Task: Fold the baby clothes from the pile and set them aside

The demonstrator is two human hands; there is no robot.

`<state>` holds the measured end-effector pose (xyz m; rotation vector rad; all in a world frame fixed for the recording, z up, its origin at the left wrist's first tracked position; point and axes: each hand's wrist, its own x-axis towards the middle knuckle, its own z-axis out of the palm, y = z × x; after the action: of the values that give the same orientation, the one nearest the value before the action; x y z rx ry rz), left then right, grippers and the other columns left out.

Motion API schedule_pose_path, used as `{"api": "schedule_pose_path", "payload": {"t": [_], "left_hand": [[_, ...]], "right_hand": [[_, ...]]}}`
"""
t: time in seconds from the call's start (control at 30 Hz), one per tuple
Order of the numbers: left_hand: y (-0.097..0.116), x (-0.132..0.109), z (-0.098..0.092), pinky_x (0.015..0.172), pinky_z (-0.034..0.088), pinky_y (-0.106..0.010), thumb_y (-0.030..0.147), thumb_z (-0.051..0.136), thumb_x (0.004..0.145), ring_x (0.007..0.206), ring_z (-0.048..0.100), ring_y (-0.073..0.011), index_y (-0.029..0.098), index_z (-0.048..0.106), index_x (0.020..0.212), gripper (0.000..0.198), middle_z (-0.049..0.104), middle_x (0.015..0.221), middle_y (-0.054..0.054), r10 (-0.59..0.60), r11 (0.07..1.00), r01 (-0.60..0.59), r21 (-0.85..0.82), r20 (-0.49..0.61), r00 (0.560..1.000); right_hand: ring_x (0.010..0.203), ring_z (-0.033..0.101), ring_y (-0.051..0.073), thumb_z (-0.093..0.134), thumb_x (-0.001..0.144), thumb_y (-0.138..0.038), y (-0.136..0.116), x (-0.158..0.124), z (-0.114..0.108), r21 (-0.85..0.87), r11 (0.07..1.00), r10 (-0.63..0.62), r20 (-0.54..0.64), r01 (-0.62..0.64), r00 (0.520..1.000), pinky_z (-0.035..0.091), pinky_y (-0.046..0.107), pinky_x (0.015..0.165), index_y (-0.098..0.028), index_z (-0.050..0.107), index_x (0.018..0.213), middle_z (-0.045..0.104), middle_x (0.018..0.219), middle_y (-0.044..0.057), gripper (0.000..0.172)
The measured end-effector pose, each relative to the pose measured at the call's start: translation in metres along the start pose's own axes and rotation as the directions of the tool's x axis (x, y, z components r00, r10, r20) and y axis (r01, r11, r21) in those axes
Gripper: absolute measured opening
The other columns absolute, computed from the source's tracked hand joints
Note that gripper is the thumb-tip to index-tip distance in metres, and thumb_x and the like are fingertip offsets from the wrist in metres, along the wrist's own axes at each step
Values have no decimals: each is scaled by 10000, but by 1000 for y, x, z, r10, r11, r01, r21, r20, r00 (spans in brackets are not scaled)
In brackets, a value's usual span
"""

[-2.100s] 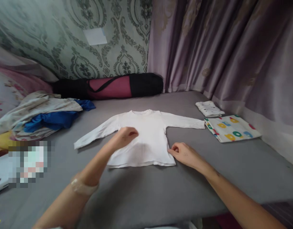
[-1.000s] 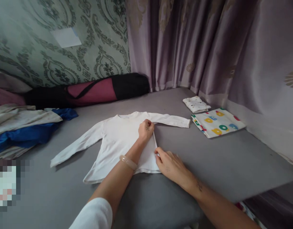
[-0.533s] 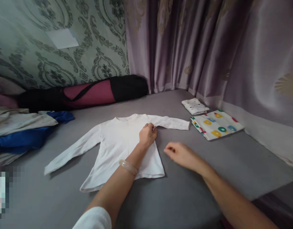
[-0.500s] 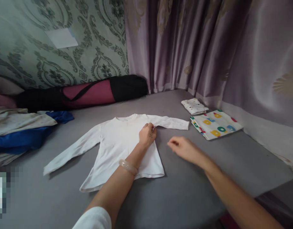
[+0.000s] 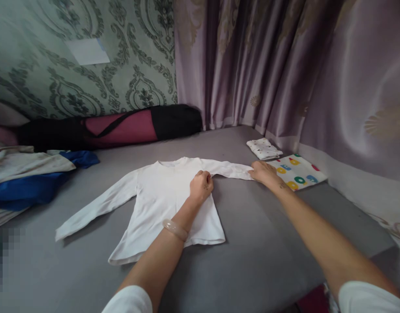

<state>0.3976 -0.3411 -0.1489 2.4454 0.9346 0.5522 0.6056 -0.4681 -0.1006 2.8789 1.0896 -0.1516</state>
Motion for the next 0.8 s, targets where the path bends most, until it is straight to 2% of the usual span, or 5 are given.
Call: {"api": "schedule_pose_path", "payload": {"t": [0.13, 0.23, 0.37, 0.5, 0.8], "left_hand": [[-1, 0, 3, 782, 462, -263, 153, 455, 849, 981, 560, -188, 213, 645, 918, 211, 581, 1023, -71, 46, 998, -44, 52, -37, 998], [-3, 0, 2, 877, 450, -316, 143, 480, 815, 1034, 532, -214, 198, 651, 923, 210, 562, 1085, -92, 104, 989, -96, 112, -69, 992], [-4, 0, 3, 1041, 350, -403, 149, 479, 807, 1273, 406, -263, 166, 562, 1192, 394, 487, 1343, -120, 153, 973, -136, 184, -78, 985], [-3, 1, 10, 1142, 196, -462, 271, 335, 934, 1408, 253, -287, 119, 447, 1354, 461, 380, 1482, -150, 103, 963, -95, 251, -16, 995], [-2, 3, 18, 1140, 198, -491, 396, 286, 955, 1407, 257, -331, 121, 427, 1410, 550, 334, 1504, -186, 47, 954, -50, 294, 18, 999]], "right_hand": [[1000, 589, 260, 531, 811, -256, 3, 5, -10, 131, 991, 3, -113, 12, 994, 411, 307, 787, -158, 681, 944, 638, 1082, 147, 223], [895, 605, 239, 502, 822, -321, 4, 12, -10, 331, 943, 106, -177, -42, 978, 415, 282, 744, -138, 663, 943, 675, 922, 114, 272], [870, 606, 220, 473, 855, -293, 4, 18, -3, 459, 883, 209, -198, -98, 958, 416, 264, 727, -131, 626, 1030, 672, 954, 113, 283], [904, 612, 242, 397, 938, -314, 4, 9, 5, 340, 938, 156, -252, -64, 955, 413, 292, 752, -136, 569, 1130, 659, 981, 141, 314], [1088, 516, 328, 275, 936, -124, -2, -6, 22, -115, 991, -101, -323, 67, 941, 371, 437, 895, -82, 600, 1088, 602, 1078, 226, 361]]}}
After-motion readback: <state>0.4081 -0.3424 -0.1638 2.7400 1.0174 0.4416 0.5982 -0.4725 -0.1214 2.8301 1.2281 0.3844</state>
